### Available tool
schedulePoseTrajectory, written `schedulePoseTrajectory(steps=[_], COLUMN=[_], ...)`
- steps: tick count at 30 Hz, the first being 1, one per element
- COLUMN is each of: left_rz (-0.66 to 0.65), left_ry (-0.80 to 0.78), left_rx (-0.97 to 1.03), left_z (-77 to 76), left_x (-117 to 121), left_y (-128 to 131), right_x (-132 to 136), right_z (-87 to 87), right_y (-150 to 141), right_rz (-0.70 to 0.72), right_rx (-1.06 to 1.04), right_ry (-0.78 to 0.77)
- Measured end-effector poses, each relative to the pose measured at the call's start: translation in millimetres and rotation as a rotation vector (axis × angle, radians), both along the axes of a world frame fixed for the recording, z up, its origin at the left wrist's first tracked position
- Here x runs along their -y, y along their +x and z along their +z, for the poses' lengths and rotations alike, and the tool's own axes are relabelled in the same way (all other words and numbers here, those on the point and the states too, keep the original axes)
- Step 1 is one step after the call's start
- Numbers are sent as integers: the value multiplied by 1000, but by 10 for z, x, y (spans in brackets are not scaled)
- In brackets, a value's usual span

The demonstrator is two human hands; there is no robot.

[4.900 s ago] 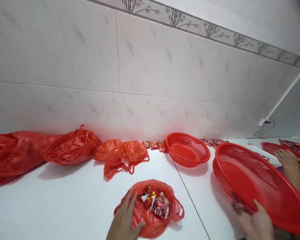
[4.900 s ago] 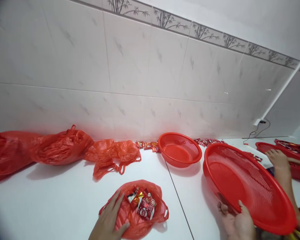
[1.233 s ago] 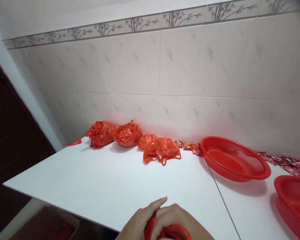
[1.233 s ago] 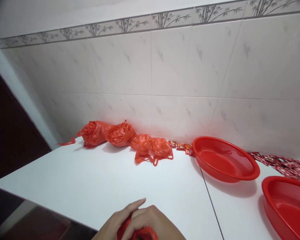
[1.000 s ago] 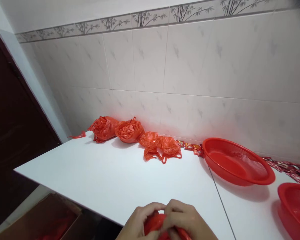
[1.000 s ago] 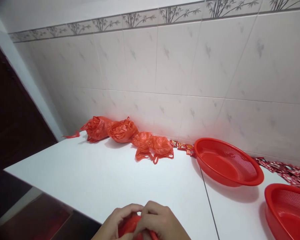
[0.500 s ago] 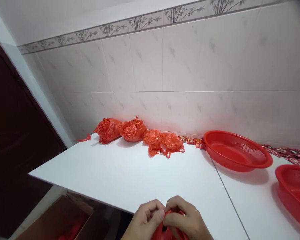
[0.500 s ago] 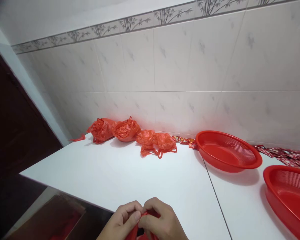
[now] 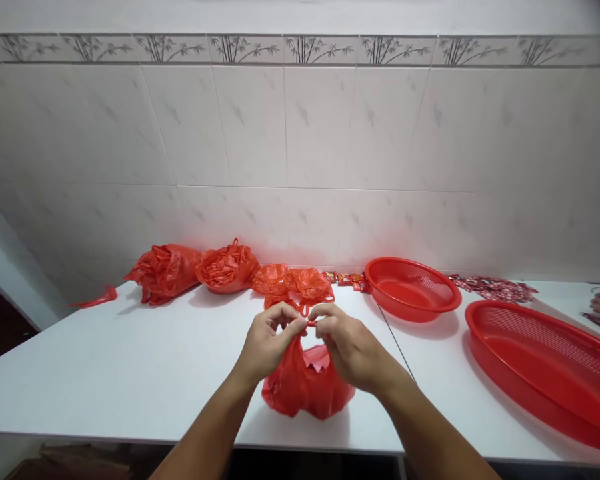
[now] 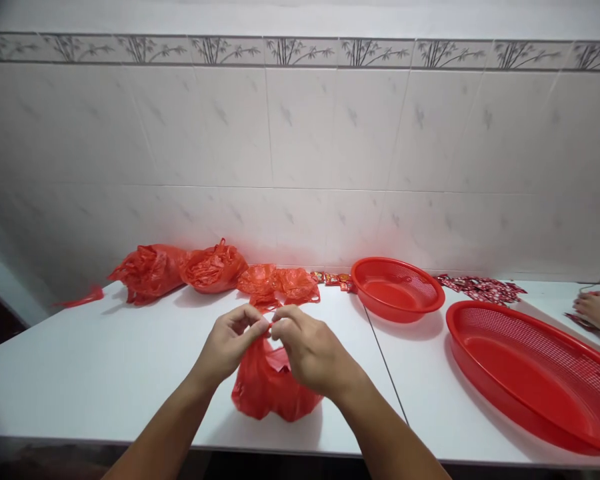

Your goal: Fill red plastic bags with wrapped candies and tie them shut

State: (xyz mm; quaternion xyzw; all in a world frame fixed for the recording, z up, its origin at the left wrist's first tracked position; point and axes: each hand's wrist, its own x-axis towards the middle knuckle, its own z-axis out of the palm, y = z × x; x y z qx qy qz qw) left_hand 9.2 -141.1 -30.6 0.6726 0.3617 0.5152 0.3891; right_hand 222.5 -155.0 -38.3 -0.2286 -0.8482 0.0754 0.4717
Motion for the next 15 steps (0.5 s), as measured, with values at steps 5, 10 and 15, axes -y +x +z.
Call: schedulePoseTrajectory(steps=[5,10,15], left_rz=[-8,17,10], left_ry=[-100,-256,-247], left_rx=[-4,43,89], left_z=[-352,-747,-827], left_x=[-360,-446,-413], left_y=[-36,10,22], right_x=[-250,-226,-171], right_z=[-334,-747,-873], right_y=[189,238,102], right_rz=[-201,-240,-316], right_rx=[-56,-69,-46], right_ry=[-291,-367,-349])
